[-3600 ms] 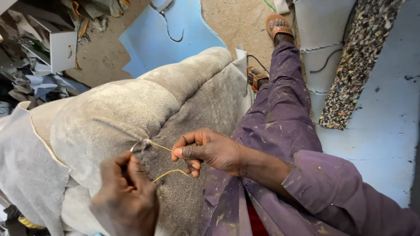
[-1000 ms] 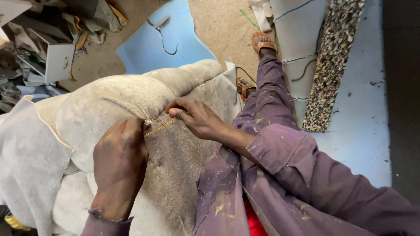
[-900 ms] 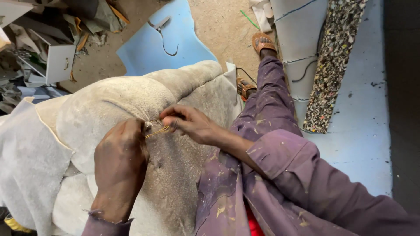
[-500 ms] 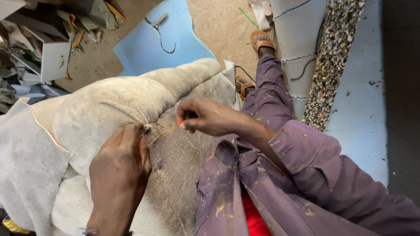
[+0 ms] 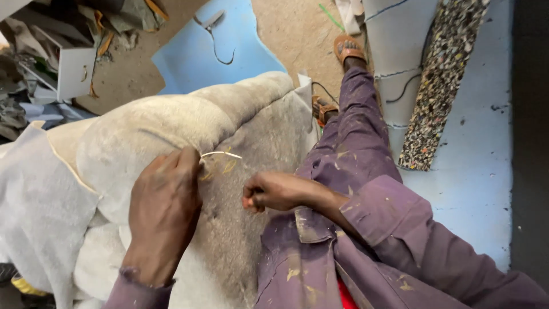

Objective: Hand-sewing a seam on a sofa cushion using a curved needle and thread

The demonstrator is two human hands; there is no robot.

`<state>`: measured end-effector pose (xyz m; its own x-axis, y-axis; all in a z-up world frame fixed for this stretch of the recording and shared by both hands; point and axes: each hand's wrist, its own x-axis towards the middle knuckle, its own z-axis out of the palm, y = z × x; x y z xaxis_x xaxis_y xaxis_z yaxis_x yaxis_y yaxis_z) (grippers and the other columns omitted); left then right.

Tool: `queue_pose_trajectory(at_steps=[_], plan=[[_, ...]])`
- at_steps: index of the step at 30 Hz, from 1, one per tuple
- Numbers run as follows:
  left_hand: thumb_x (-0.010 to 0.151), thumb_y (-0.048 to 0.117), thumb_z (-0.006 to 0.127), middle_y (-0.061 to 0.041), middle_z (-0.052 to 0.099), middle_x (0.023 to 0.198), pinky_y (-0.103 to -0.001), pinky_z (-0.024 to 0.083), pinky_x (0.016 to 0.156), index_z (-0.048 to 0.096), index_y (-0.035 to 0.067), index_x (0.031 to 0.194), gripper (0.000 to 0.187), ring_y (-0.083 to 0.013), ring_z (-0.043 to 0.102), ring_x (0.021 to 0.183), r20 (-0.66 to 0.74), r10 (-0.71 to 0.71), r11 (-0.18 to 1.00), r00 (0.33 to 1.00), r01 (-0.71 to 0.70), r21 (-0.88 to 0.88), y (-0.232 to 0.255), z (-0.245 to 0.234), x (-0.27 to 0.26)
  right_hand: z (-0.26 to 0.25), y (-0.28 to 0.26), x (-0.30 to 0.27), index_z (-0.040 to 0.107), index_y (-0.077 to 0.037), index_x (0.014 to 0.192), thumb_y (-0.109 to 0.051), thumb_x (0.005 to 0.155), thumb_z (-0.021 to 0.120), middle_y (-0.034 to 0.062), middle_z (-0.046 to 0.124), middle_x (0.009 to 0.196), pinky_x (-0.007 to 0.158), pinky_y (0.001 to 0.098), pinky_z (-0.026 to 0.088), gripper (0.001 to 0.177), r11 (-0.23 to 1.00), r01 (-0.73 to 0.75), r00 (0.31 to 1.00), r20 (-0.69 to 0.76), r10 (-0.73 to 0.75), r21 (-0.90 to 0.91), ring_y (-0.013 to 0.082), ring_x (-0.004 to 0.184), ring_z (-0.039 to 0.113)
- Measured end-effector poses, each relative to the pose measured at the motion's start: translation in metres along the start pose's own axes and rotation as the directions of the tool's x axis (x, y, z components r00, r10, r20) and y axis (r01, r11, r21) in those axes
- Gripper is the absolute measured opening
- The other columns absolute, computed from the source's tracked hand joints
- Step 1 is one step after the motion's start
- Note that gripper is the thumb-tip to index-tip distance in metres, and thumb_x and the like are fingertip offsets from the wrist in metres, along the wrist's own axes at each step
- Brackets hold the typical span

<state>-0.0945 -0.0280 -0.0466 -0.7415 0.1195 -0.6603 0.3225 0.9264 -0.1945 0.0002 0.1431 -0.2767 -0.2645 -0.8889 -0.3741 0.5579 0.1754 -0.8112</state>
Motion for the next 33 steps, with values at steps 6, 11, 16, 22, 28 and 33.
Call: queue_pose_trajectory(at_steps=[6,11,16,22,28,33], plan=[[0.114,0.004,0.066,-0.016,0.084,0.105,-0.063,0.060,0.083,0.065,0.013,0.110,0.010,-0.0460,0.076,0.097,-0.084,-0.013,1.000,0.996,0.011,-0.016,0.000,0.014,-0.003,-0.055,0.052,0.025,0.093,-0.007,0.124,-0.034,0.121,0.080,0.0064,0.094,0.105,0.083,0.0306,0.070,0.030,0.868,0.358,0.722,-0.691,-0.024,0.344,0.0143,0.089,0.086],[0.123,0.016,0.071,-0.018,0.081,0.101,-0.065,0.055,0.078,0.065,0.012,0.115,0.011,-0.0485,0.073,0.093,-0.094,-0.021,0.997,0.995,0.013,-0.077,-0.003,0.012,-0.001,-0.085,-0.053,-0.004,0.093,-0.010,0.119,-0.047,0.121,0.073,0.0056,0.096,0.104,0.080,0.0270,0.064,0.042,0.941,0.223,0.949,-0.277,-0.150,0.255,0.0127,0.093,0.088],[0.123,0.042,0.071,-0.016,0.083,0.118,-0.073,0.058,0.085,0.070,0.019,0.117,0.024,-0.0538,0.077,0.114,0.070,-0.169,0.980,0.983,0.175,-0.094,0.003,-0.026,0.004,-0.083,-0.077,0.000,0.081,-0.018,0.087,-0.045,0.120,0.082,-0.0030,0.082,0.078,0.065,0.0297,0.054,0.042,0.977,0.206,0.951,-0.244,-0.187,0.055,0.0065,0.070,0.074],[0.118,0.051,0.073,-0.004,0.081,0.140,-0.065,0.051,0.108,0.091,0.053,0.148,0.035,-0.0453,0.063,0.139,0.164,0.021,0.975,0.986,-0.057,0.216,0.001,-0.052,0.062,-0.062,-0.073,-0.008,0.055,-0.023,0.079,-0.033,0.117,0.075,-0.0123,0.043,0.072,0.063,0.0392,0.028,0.044,0.919,0.372,0.830,-0.396,-0.393,-0.133,0.0077,0.066,0.040],[0.115,0.026,0.076,0.005,0.071,0.109,-0.054,0.040,0.107,0.086,0.035,0.085,0.033,-0.0307,0.058,0.126,0.313,0.283,0.926,0.906,-0.344,0.158,-0.021,-0.023,0.094,-0.063,-0.065,-0.005,0.054,-0.023,0.076,-0.031,0.114,0.075,-0.0117,0.041,0.071,0.062,0.0401,0.026,0.044,0.948,0.311,0.850,-0.425,-0.310,-0.069,0.0075,0.067,0.036],[0.102,0.038,0.081,0.005,0.089,0.120,-0.058,0.055,0.115,0.101,0.041,0.095,0.021,-0.0339,0.070,0.134,0.151,0.480,0.857,0.864,-0.499,0.129,-0.017,0.047,0.133,-0.070,-0.021,0.005,0.073,-0.021,0.076,-0.032,0.108,0.080,-0.0053,0.062,0.066,0.064,0.0376,0.045,0.035,0.971,0.237,0.888,-0.413,-0.202,0.035,0.0156,0.068,0.058]])
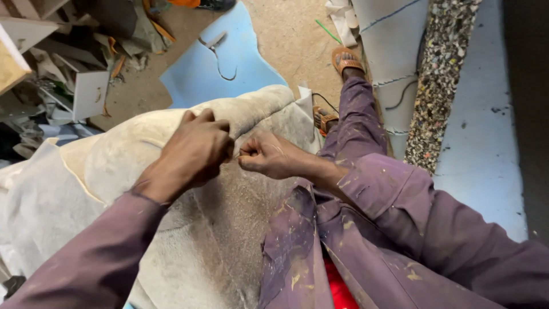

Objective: Hand-sewing a seam on a sofa cushion using a curved needle and thread

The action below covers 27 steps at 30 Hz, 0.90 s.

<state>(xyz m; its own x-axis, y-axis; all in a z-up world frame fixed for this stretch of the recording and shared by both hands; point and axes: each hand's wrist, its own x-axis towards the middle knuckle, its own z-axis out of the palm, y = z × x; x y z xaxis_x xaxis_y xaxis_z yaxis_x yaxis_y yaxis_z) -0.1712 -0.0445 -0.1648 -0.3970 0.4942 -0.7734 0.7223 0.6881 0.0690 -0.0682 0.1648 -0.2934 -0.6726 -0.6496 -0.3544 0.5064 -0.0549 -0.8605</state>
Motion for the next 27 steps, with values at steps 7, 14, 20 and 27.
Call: queue_pose_trajectory(at_steps=[7,14,20,27], plan=[[0.119,0.025,0.061,-0.012,0.078,0.142,-0.061,0.065,0.096,0.098,0.020,0.113,0.038,-0.0433,0.069,0.135,-0.219,0.007,0.999,0.976,-0.017,-0.046,0.069,0.046,0.077,-0.035,0.080,-0.017,0.083,-0.023,0.079,-0.040,0.113,0.079,0.0054,0.073,0.064,0.065,0.0439,0.056,0.038,0.929,-0.171,0.945,-0.321,0.060,-0.329,0.0293,0.064,0.074],[0.133,0.017,0.051,-0.014,0.073,0.090,-0.055,0.058,0.069,0.072,0.011,0.134,0.021,-0.0429,0.073,0.083,-0.023,-0.684,0.114,0.729,0.076,-0.991,0.119,-0.005,0.019,0.010,0.004,-0.024,0.088,0.002,0.116,-0.041,0.134,0.051,0.0204,0.080,0.088,0.081,0.0403,0.061,0.059,0.894,-0.039,0.868,-0.428,0.251,0.445,0.0234,0.084,0.074],[0.131,0.017,0.060,0.001,0.059,0.082,-0.032,0.052,0.072,0.079,0.010,0.123,0.022,-0.0147,0.059,0.076,-0.025,-0.779,-0.122,0.627,-0.190,-0.974,0.234,-0.018,-0.010,0.034,0.012,-0.002,0.077,0.002,0.166,-0.039,0.129,0.067,0.0114,0.084,0.115,0.099,0.0434,0.059,0.056,0.444,-0.382,0.915,0.401,0.055,0.810,0.0221,0.105,0.073],[0.132,0.032,0.061,0.007,0.060,0.087,-0.033,0.042,0.070,0.078,0.018,0.121,0.024,-0.0095,0.052,0.074,-0.144,-0.770,0.071,0.622,-0.140,-0.988,0.228,-0.005,-0.057,-0.019,0.027,0.011,0.078,0.002,0.145,-0.025,0.137,0.061,-0.0137,0.037,0.070,0.053,0.0242,0.018,0.033,0.171,-0.525,0.770,0.551,-0.322,0.834,0.0027,0.063,0.033]])
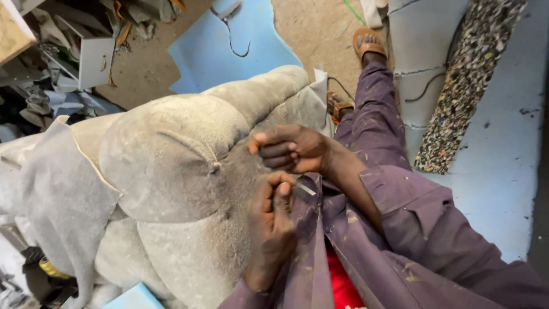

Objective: Hand-sewing a seam on a sofa cushion using a curved needle and thread

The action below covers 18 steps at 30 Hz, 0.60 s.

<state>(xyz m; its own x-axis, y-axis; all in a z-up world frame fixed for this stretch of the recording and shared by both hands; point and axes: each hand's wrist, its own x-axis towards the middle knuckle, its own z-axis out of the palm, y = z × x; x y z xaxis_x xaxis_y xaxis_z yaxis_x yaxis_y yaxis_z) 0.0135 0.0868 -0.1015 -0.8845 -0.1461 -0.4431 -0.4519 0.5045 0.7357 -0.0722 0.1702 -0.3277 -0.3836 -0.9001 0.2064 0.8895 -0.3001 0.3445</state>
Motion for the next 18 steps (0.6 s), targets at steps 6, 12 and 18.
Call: queue_pose_trajectory(at_steps=[6,12,18], plan=[[0.134,0.032,0.060,0.002,0.062,0.082,-0.030,0.049,0.072,0.077,0.013,0.125,0.027,-0.0111,0.059,0.073,-0.016,0.065,0.998,0.998,-0.065,0.005,0.010,-0.025,-0.005,0.024,0.046,0.045,0.085,-0.007,0.121,-0.019,0.126,0.084,0.0102,0.081,0.148,0.116,0.0365,0.062,0.012,0.786,0.512,0.786,-0.179,-0.591,-0.345,0.0238,0.140,0.077],[0.133,0.030,0.059,0.002,0.068,0.090,-0.032,0.055,0.073,0.082,0.012,0.126,0.030,-0.0119,0.066,0.075,-0.003,0.125,0.984,0.992,-0.124,0.128,0.005,-0.026,-0.004,0.018,0.092,0.092,0.072,-0.001,0.126,-0.030,0.142,0.057,0.0158,0.072,0.114,0.143,0.0667,0.060,0.036,0.596,0.770,0.633,-0.162,-0.757,0.227,0.0441,0.134,0.085],[0.135,0.028,0.059,0.001,0.067,0.092,-0.033,0.055,0.073,0.078,0.011,0.129,0.026,-0.0118,0.064,0.074,0.010,0.172,0.967,0.985,-0.170,0.189,-0.012,-0.034,0.016,0.000,0.056,0.108,0.072,-0.015,0.103,-0.036,0.133,0.066,-0.0064,0.034,0.067,0.065,0.0341,0.047,0.038,0.689,0.724,0.666,-0.234,-0.708,-0.024,0.0106,0.059,0.035]])
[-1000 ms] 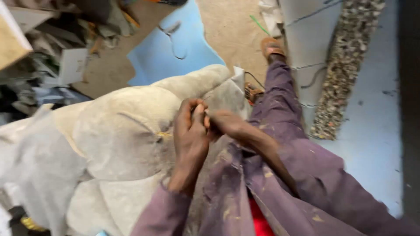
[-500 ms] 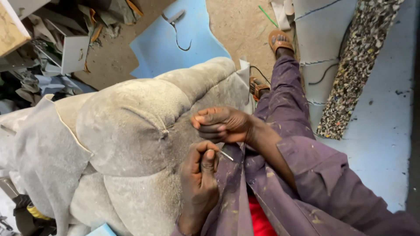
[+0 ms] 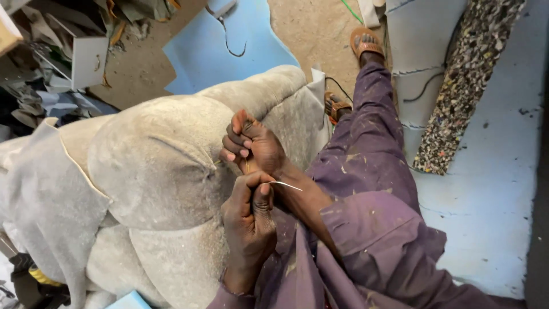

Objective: Hand-sewing a seam on a sofa cushion using a curved needle and thread

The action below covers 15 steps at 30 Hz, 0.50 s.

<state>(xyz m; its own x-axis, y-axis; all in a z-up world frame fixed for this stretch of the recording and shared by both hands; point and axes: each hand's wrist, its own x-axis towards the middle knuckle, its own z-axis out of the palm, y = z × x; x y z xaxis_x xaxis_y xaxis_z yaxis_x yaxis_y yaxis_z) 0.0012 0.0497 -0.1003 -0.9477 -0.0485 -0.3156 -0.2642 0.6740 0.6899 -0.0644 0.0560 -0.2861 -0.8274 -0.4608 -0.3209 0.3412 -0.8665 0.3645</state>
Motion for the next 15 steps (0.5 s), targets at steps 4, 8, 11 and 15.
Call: queue_pose_trajectory(at_steps=[4,8,11,15], plan=[[0.134,0.032,0.060,0.004,0.067,0.092,-0.033,0.051,0.073,0.080,0.016,0.128,0.026,-0.0108,0.061,0.074,-0.037,-0.074,0.997,0.997,0.075,0.017,-0.020,-0.001,0.011,-0.003,0.002,0.007,0.066,-0.015,0.101,-0.030,0.134,0.063,-0.0081,0.032,0.065,0.060,0.0328,0.045,0.036,0.998,-0.052,0.983,-0.173,0.054,0.019,0.0084,0.054,0.032],[0.134,0.023,0.063,-0.001,0.065,0.076,-0.038,0.061,0.076,0.084,0.014,0.124,0.025,-0.0153,0.064,0.069,-0.063,-0.047,0.997,0.997,0.044,-0.055,-0.033,0.004,0.022,-0.015,0.002,0.011,0.070,-0.013,0.101,-0.040,0.128,0.076,-0.0098,0.031,0.065,0.060,0.0315,0.051,0.039,0.996,-0.079,0.975,-0.213,0.070,-0.034,0.0080,0.054,0.035],[0.134,0.020,0.066,-0.006,0.066,0.067,-0.046,0.068,0.080,0.088,0.011,0.124,0.026,-0.0209,0.067,0.065,-0.094,-0.019,0.993,0.995,0.008,-0.118,-0.043,0.006,0.025,-0.025,0.002,0.014,0.069,-0.008,0.103,-0.041,0.131,0.075,-0.0092,0.032,0.065,0.062,0.0338,0.059,0.043,0.993,-0.095,0.967,-0.242,0.077,-0.064,0.0088,0.053,0.040],[0.137,0.016,0.059,-0.008,0.065,0.069,-0.062,0.072,0.097,0.083,0.009,0.124,0.028,-0.0263,0.066,0.067,-0.063,-0.011,0.993,0.998,0.004,-0.116,-0.036,0.003,0.036,-0.033,0.002,0.023,0.069,-0.008,0.107,-0.041,0.132,0.072,-0.0109,0.029,0.067,0.059,0.0315,0.058,0.042,0.989,-0.130,0.963,-0.247,0.110,-0.066,0.0071,0.052,0.040]])
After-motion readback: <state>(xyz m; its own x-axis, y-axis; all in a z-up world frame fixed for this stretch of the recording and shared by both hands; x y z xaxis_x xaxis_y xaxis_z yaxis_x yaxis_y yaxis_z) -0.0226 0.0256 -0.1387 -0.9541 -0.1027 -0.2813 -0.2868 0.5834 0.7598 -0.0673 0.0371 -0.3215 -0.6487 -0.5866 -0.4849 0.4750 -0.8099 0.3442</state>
